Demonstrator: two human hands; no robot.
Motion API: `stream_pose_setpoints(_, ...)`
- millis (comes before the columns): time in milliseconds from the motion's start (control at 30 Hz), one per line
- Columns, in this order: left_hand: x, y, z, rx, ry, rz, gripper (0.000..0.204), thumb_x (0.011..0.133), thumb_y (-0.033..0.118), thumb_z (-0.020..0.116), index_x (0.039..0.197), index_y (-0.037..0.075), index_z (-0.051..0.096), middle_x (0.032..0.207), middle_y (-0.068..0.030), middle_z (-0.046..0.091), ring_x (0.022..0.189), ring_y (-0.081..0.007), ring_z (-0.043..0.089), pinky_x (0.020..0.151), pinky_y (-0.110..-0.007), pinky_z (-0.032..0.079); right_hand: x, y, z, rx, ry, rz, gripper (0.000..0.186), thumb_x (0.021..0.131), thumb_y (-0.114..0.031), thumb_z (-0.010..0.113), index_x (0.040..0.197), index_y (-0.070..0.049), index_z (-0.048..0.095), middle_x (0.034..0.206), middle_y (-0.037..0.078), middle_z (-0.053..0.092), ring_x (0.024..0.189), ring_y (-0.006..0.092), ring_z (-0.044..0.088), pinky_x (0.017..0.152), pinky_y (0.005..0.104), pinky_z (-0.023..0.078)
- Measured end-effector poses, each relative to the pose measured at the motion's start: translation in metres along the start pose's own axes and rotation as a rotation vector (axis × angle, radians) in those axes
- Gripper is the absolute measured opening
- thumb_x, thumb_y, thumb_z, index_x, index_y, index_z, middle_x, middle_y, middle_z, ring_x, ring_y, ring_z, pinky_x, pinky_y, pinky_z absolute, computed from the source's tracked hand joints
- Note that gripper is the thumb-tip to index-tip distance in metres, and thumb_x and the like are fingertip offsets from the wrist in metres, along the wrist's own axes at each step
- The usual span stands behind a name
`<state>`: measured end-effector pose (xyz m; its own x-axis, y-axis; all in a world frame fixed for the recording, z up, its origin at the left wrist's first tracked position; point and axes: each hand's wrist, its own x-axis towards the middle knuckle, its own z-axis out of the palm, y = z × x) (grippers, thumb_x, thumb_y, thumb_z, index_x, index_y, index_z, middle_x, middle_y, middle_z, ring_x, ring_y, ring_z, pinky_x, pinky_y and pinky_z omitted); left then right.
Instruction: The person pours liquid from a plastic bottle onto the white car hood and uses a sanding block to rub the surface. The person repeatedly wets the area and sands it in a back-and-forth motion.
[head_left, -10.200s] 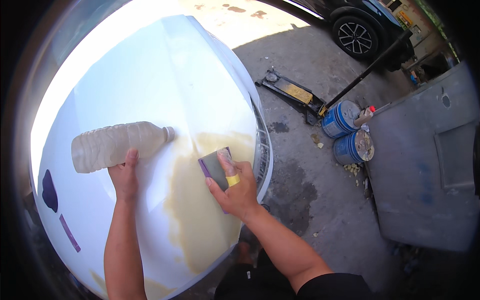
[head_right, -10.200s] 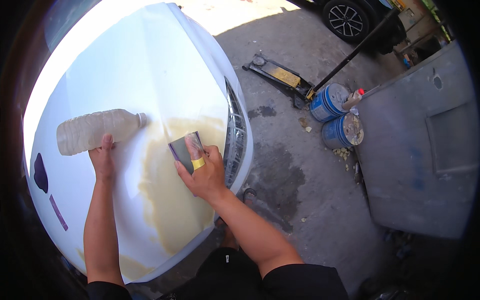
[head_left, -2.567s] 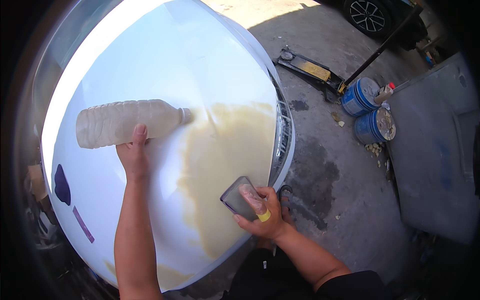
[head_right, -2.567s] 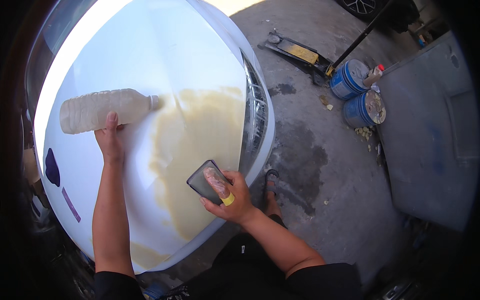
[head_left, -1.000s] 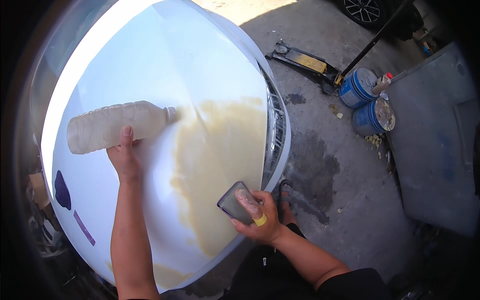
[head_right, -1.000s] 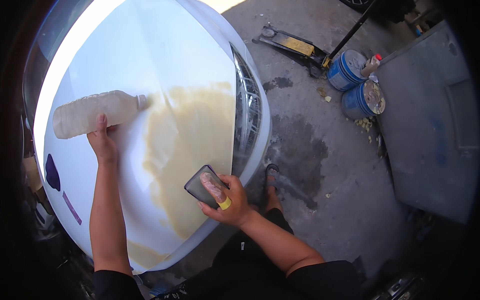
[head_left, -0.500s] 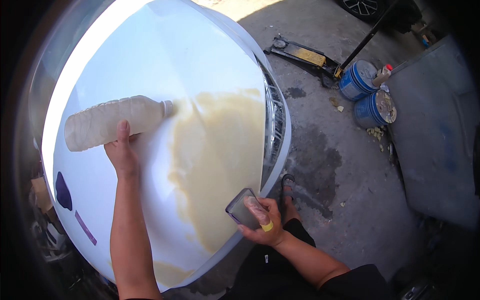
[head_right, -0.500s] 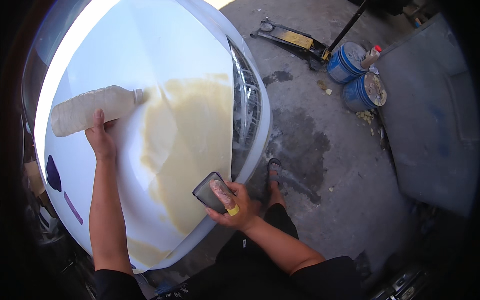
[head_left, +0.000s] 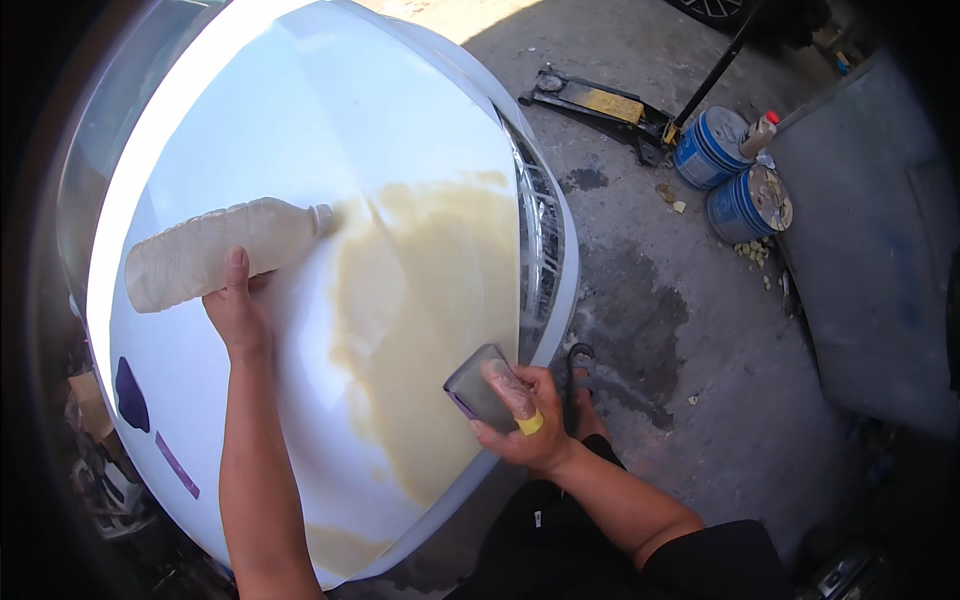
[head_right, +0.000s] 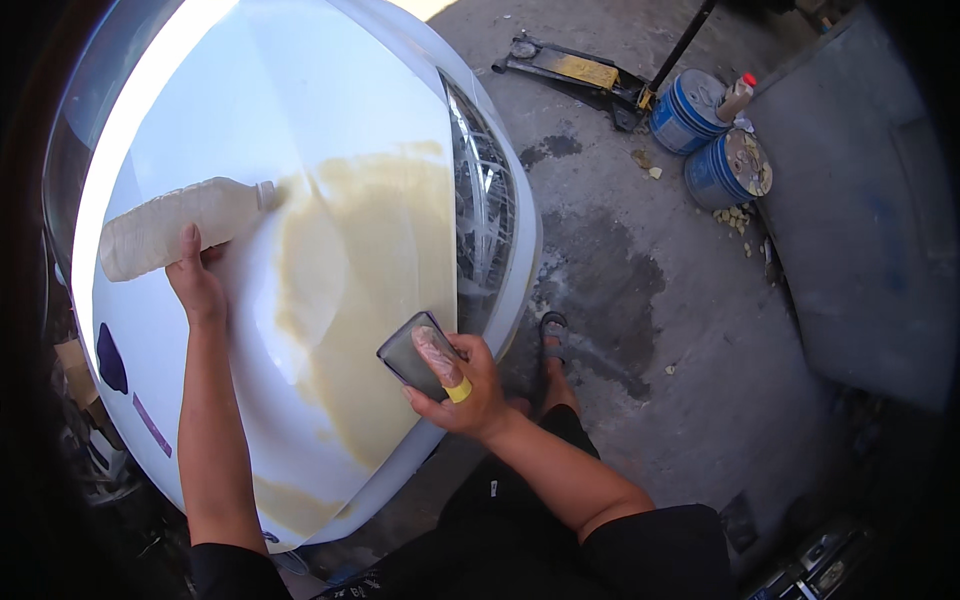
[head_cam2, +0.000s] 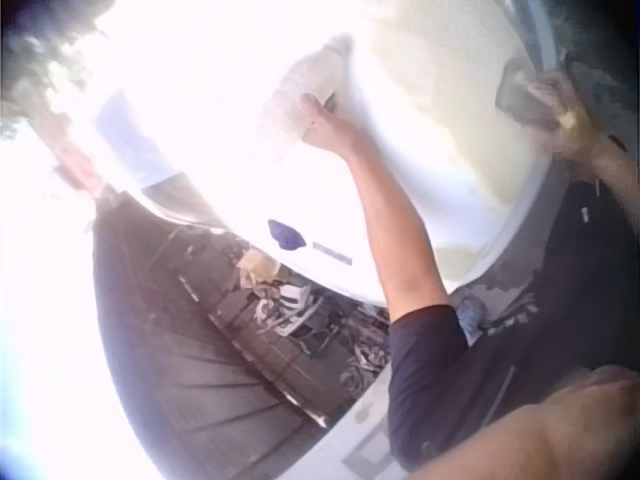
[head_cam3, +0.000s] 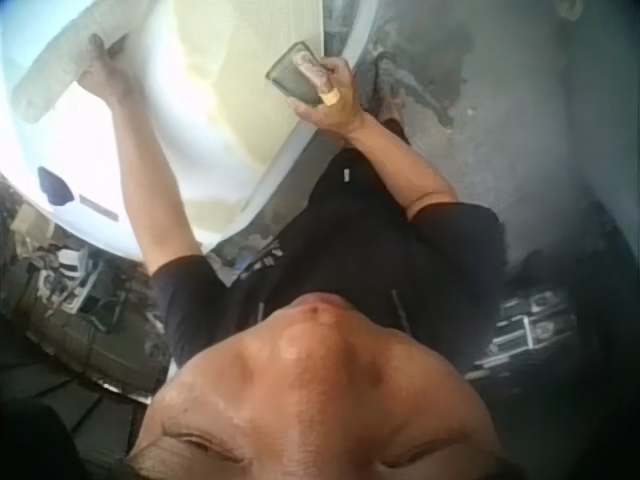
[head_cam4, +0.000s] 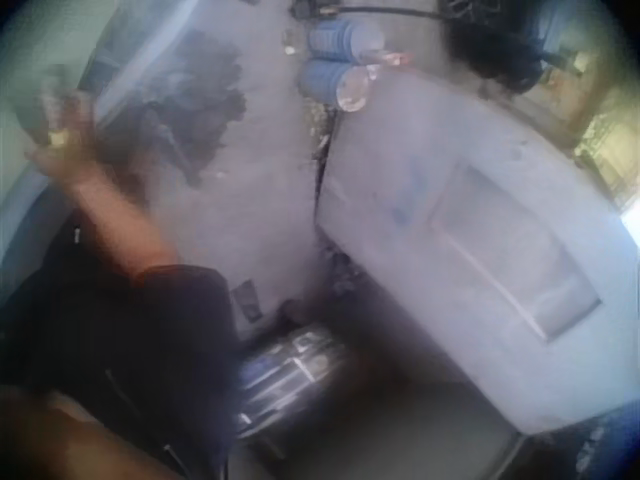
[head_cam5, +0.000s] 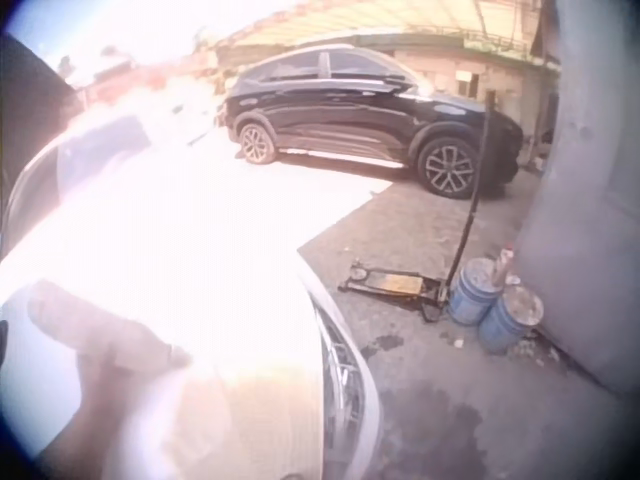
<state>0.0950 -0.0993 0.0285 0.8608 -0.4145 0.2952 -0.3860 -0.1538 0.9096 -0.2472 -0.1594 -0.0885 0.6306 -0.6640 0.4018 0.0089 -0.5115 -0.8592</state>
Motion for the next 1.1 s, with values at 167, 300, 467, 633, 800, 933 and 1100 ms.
stream_pose_setpoints(167, -0.001, 0.006, 0.005, 0.031, 0.000, 0.019, 0.053, 0.094, 0.046, 0.061, 0.120, -0.001, 0.058, 0.105, -0.0078, 0.065, 0.085, -0.0168, 0.061, 0.070, -0.029, 0.046, 0.048, 0.015, -0.002, -0.059, 0.044, -0.033, 0.069, 0.068, -0.018, 0.084, 0.131, -0.007, 0.059, 0.124, 0.012, 0.066, 0.099, 0.0284, 0.059, 0.087, 0.0374, 0.050)
stream_pose_setpoints(300, 0.000, 0.003, 0.003, 0.024, -0.022, 0.008, 0.055, 0.094, 0.047, 0.061, 0.121, -0.001, 0.058, 0.107, -0.0083, 0.065, 0.087, -0.0174, 0.062, 0.072, -0.029, 0.047, 0.195, 0.042, 0.001, -0.340, 0.112, 0.006, 0.061, 0.077, -0.030, 0.078, 0.130, -0.005, 0.061, 0.096, 0.015, 0.064, 0.094, 0.0301, 0.056, 0.081, 0.0384, 0.050)
stream_pose_setpoints(467, 0.001, -0.002, -0.004, -0.014, -0.007, -0.009, 0.055, 0.094, 0.047, 0.061, 0.122, -0.001, 0.057, 0.108, -0.0082, 0.065, 0.089, -0.0180, 0.063, 0.074, -0.029, 0.049, 0.087, 0.021, 0.000, -0.168, 0.078, -0.044, 0.067, 0.072, -0.020, 0.082, 0.133, -0.006, 0.058, 0.116, 0.015, 0.065, 0.100, 0.0285, 0.057, 0.088, 0.0376, 0.050)
stream_pose_setpoints(633, 0.001, 0.001, -0.004, 0.006, -0.021, -0.023, 0.058, 0.093, 0.048, 0.064, 0.125, 0.000, 0.056, 0.109, -0.0071, 0.063, 0.093, -0.0163, 0.061, 0.075, -0.028, 0.048, -0.005, 0.008, -0.008, -0.018, 0.029, -0.052, 0.067, 0.070, -0.018, 0.082, 0.131, -0.006, 0.058, 0.129, 0.012, 0.064, 0.107, 0.0279, 0.057, 0.091, 0.0399, 0.049)
stream_pose_setpoints(800, 0.002, -0.003, -0.002, 0.028, -0.017, -0.002, 0.056, 0.093, 0.049, 0.062, 0.121, 0.000, 0.058, 0.106, -0.0077, 0.065, 0.087, -0.0172, 0.063, 0.072, -0.029, 0.047, 0.188, 0.050, -0.012, -0.378, 0.128, 0.004, 0.061, 0.078, -0.031, 0.077, 0.131, -0.005, 0.060, 0.097, 0.013, 0.069, 0.096, 0.0323, 0.055, 0.082, 0.0413, 0.048)
stream_pose_setpoints(933, 0.004, -0.005, -0.010, -0.003, -0.052, -0.041, 0.058, 0.092, 0.048, 0.064, 0.125, 0.001, 0.056, 0.110, -0.0063, 0.063, 0.092, -0.0155, 0.060, 0.073, -0.028, 0.046, 0.178, 0.047, -0.008, -0.377, 0.091, -0.029, 0.065, 0.079, -0.032, 0.076, 0.135, -0.005, 0.056, 0.109, 0.014, 0.068, 0.097, 0.0321, 0.054, 0.085, 0.0418, 0.048)
stream_pose_setpoints(1100, 0.001, -0.006, -0.007, -0.003, -0.012, -0.054, 0.059, 0.092, 0.047, 0.065, 0.128, 0.003, 0.054, 0.113, -0.0048, 0.062, 0.096, -0.0141, 0.058, 0.075, -0.028, 0.045, 0.004, 0.017, -0.013, -0.037, 0.013, -0.011, 0.068, 0.071, -0.022, 0.084, 0.133, -0.007, 0.059, 0.125, 0.011, 0.066, 0.103, 0.0309, 0.057, 0.092, 0.0394, 0.049)
